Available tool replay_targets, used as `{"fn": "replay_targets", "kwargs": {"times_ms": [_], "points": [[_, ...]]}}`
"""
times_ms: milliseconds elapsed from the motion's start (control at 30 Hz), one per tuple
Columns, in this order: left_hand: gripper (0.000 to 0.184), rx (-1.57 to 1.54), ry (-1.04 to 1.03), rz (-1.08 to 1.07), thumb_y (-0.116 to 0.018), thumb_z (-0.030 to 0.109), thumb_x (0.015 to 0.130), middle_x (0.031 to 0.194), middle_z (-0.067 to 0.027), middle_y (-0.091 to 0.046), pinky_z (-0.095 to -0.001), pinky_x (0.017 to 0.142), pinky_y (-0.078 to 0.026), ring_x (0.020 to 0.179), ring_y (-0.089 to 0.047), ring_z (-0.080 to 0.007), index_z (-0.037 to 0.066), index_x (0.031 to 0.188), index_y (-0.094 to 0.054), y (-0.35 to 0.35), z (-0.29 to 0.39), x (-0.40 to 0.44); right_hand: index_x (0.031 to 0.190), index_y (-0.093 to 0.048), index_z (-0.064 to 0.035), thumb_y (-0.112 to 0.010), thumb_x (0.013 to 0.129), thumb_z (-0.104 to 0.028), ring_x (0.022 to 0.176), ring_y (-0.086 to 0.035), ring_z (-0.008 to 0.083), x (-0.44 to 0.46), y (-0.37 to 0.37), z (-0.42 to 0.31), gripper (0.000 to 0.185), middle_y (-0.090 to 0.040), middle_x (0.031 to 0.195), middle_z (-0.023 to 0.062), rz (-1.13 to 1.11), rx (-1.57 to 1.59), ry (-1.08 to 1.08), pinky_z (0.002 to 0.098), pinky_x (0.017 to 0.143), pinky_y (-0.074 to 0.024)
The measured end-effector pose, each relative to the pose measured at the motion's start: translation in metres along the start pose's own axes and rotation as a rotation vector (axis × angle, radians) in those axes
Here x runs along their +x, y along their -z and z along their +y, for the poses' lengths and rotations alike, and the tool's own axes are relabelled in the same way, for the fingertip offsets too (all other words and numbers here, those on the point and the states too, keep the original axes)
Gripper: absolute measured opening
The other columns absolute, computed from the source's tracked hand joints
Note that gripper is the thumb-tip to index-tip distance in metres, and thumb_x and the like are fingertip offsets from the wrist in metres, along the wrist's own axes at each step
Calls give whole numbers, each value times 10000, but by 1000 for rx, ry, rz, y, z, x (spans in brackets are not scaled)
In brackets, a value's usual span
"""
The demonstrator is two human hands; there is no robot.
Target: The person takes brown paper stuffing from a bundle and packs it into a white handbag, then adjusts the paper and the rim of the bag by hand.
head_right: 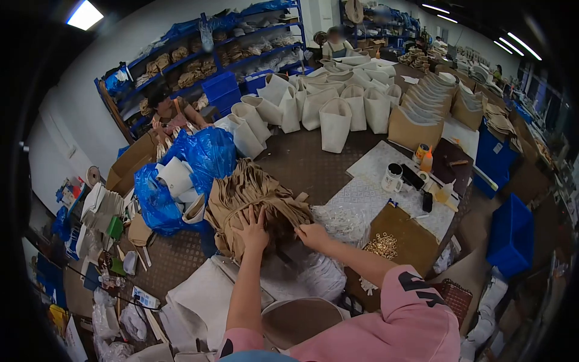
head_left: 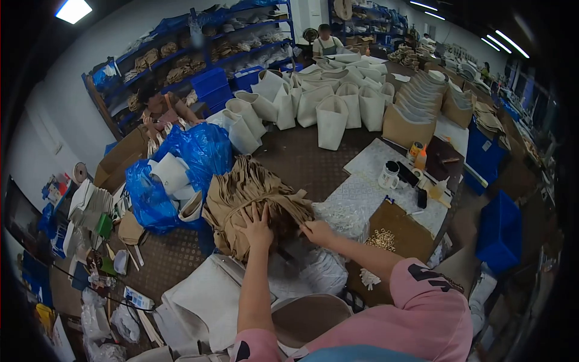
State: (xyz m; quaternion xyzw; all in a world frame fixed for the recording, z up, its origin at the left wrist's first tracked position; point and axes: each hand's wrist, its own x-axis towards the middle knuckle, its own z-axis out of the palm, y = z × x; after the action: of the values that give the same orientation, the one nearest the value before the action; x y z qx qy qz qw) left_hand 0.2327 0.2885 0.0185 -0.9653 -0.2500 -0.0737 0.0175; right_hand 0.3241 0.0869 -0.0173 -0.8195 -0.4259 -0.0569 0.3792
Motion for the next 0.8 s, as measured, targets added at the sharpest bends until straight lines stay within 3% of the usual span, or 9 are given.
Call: {"fn": "replay_targets", "kwargs": {"times_ms": [200, 267, 300, 400, 500, 600, 667, 767, 800], "points": [[860, 12, -6, 28, -575, 110, 792, 1626, -38, -103, -803, 1005, -160, 1471, -74, -423, 376, 1528, -220, -14, -3, 2, 759, -625, -46, -561, 924, -346, 734, -632, 394, -21, 18, -22, 348, -638, 724, 190, -73, 31, -35, 492, 637, -478], [864, 10, 6, -12, -585, 120, 786, 1625, -41, -106, -799, 1009, -155, 1471, -80, -420, 374, 1528, -222, -5, -3, 1, 845, -625, -57, -568, 919, -355, 784, -642, 375, -16, 24, -23, 312, -653, 843, 163, -174, -35, -82, 486, 658, -485], [816, -9, 7, -49, -574, 165, 817, 1624, -44, -114, -798, 1011, -152, 1471, -83, -416, 372, 1526, -229, 8, -1, -1, 887, -625, -63, -572, 917, -359, 809, -647, 366, -13, 26, -25, 302, -661, 903, 149, -226, -67, -106, 483, 668, -488], [656, -85, -6, -92, -518, 312, 909, 1605, -59, -173, -789, 1016, -153, 1464, -117, -406, 354, 1515, -271, 26, -2, -7, 1021, -569, -42, -596, 903, -378, 981, -606, 411, -2, 38, -48, 357, -557, 1123, 220, -212, 59, -263, 492, 781, -481], [538, -214, 6, -15, -425, 451, 975, 1546, -89, -305, -769, 1028, -164, 1431, -216, -398, 314, 1490, -348, 17, -10, 2, 1080, -503, -4, -613, 902, -347, 1090, -495, 531, 8, -3, -27, 402, -392, 1204, 323, -198, -8, -163, 530, 885, -431], [511, -266, 66, -49, -373, 488, 996, 1471, -100, -416, -734, 1050, -180, 1383, -312, -392, 278, 1460, -411, 36, -16, 15, 1141, -424, 24, -567, 950, -258, 960, -478, 536, 20, -52, -27, 369, -330, 1116, 350, -64, 85, -74, 476, 910, -420], [483, -195, 79, -75, -354, 463, 1011, 1429, -83, -456, -699, 1054, -217, 1359, -333, -384, 268, 1442, -447, 39, -22, 26, 1109, -444, 32, -535, 959, -188, 930, -471, 562, 47, -67, -22, 281, -346, 1113, 374, -1, 91, -28, 512, 895, -417], [470, -145, 53, 177, -413, 445, 988, 1463, -72, -440, -673, 1103, -170, 1368, -357, -380, 275, 1421, -477, 15, -33, 45, 1092, -491, 15, -535, 953, -186, 886, -502, 549, 100, -72, -5, 248, -367, 1128, 385, -70, 107, -48, 536, 867, -429], [462, -113, 25, 290, -417, 436, 987, 1478, -66, -424, -679, 1101, -169, 1377, -343, -383, 294, 1424, -471, 9, -33, 48, 1032, -546, -3, -532, 961, -296, 873, -544, 502, 114, -63, -9, 302, -418, 1125, 331, -127, 38, -102, 527, 851, -449]]}}
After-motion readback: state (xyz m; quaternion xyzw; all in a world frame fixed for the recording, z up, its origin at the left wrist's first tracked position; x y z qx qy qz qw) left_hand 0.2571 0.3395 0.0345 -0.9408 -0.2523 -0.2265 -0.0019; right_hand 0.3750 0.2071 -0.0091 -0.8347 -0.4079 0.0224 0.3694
